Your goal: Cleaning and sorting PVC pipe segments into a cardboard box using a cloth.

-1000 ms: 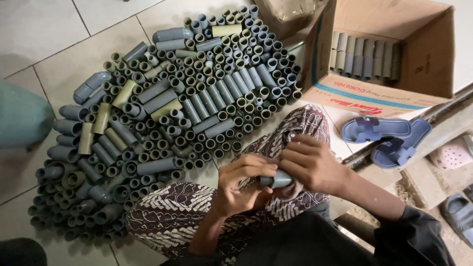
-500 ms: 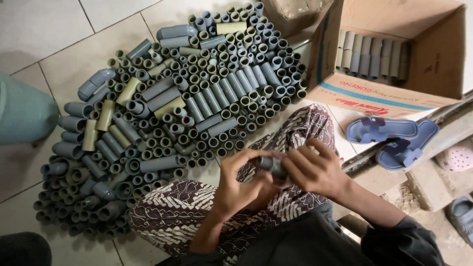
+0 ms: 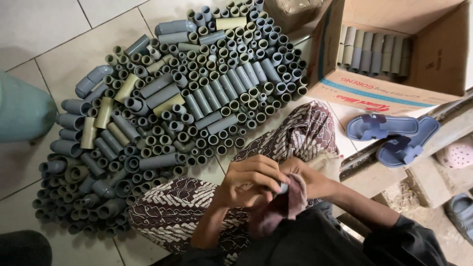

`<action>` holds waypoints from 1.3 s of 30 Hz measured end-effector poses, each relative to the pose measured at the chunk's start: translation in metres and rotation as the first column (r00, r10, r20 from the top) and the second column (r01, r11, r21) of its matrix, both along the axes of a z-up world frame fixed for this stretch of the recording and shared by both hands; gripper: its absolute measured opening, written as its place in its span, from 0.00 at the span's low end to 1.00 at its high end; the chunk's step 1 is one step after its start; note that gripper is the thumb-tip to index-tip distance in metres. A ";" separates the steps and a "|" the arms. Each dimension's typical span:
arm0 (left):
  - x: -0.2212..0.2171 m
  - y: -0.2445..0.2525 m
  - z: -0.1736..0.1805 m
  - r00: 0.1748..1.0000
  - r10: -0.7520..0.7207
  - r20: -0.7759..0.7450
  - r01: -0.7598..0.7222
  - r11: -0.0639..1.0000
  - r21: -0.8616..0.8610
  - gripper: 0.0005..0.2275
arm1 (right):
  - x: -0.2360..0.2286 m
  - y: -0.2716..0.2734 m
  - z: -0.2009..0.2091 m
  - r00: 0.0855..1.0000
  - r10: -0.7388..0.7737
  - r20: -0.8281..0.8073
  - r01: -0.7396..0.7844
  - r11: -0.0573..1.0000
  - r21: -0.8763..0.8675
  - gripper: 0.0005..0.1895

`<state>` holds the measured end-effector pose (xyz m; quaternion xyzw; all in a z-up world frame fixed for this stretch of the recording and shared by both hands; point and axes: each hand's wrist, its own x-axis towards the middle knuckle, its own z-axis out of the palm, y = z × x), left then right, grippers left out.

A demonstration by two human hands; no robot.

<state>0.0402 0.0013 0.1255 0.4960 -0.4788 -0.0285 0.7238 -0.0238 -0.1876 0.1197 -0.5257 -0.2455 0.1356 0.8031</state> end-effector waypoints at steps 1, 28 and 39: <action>0.005 0.003 0.005 0.991 -0.122 0.059 0.121 0.992 0.028 0.05 | -0.005 -0.003 -0.006 0.981 0.124 -0.150 -0.120 0.992 0.038 0.05; -0.012 -0.004 0.000 0.992 -0.062 -0.112 0.045 0.988 -0.149 0.04 | -0.018 0.001 -0.006 0.961 -0.238 0.138 0.254 0.960 -0.115 0.27; -0.027 -0.006 0.012 0.974 0.215 -0.070 -0.188 0.942 0.279 0.17 | -0.012 -0.014 0.034 0.312 -0.146 0.939 0.888 0.396 -0.233 0.17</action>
